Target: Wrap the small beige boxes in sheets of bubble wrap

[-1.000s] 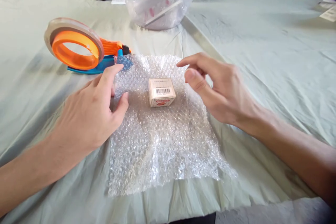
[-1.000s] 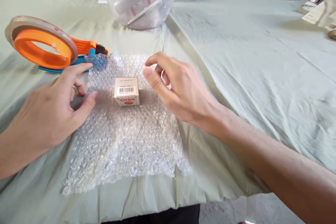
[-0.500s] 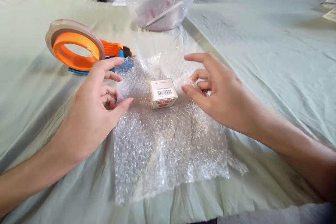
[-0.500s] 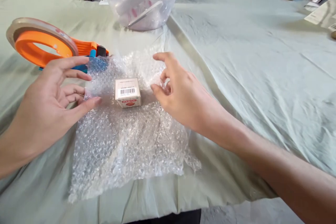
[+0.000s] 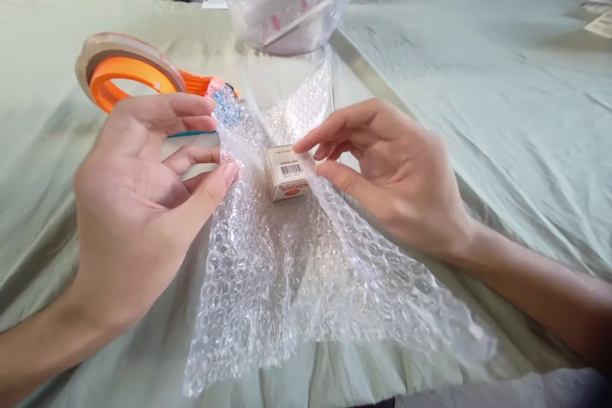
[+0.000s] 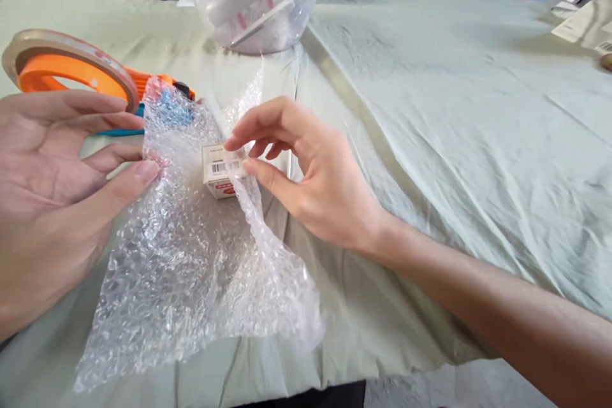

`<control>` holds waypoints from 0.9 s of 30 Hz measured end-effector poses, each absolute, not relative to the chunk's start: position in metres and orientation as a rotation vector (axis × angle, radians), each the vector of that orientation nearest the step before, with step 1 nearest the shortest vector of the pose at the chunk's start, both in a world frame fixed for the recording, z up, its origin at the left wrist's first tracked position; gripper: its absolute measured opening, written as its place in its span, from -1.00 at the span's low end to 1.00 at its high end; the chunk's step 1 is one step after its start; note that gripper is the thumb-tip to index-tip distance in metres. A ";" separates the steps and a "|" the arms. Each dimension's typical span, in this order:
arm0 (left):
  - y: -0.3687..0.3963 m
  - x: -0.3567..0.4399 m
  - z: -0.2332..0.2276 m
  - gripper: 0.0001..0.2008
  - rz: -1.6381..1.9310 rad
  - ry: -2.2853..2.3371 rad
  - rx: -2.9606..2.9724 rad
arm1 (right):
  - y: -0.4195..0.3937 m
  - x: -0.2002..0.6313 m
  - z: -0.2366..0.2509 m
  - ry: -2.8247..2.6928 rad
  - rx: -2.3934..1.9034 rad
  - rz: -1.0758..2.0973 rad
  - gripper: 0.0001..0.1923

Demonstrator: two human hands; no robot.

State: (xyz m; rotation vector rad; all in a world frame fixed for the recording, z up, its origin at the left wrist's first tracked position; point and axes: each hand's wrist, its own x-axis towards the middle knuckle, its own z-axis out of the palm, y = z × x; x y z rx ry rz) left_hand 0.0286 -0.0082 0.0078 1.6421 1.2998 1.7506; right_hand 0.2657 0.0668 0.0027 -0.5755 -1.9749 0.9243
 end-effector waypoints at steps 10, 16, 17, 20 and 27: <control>-0.012 0.031 0.007 -0.63 1.639 1.299 1.353 | 0.065 0.267 0.001 -2.242 -0.544 0.530 -0.85; -0.017 0.035 0.006 -0.69 1.575 1.241 1.418 | 0.062 0.260 -0.003 -2.227 -0.436 0.541 -0.90; -0.018 0.035 0.005 -0.72 1.566 1.245 1.521 | 0.062 0.260 -0.003 -2.217 -0.455 0.541 -0.87; -0.022 0.036 0.003 -0.71 1.499 1.287 1.905 | 0.061 0.259 -0.003 -2.197 -0.483 0.535 -0.84; -0.012 0.036 -0.002 -0.70 1.515 1.348 2.273 | 0.057 0.259 -0.001 -2.173 -0.529 0.548 -0.82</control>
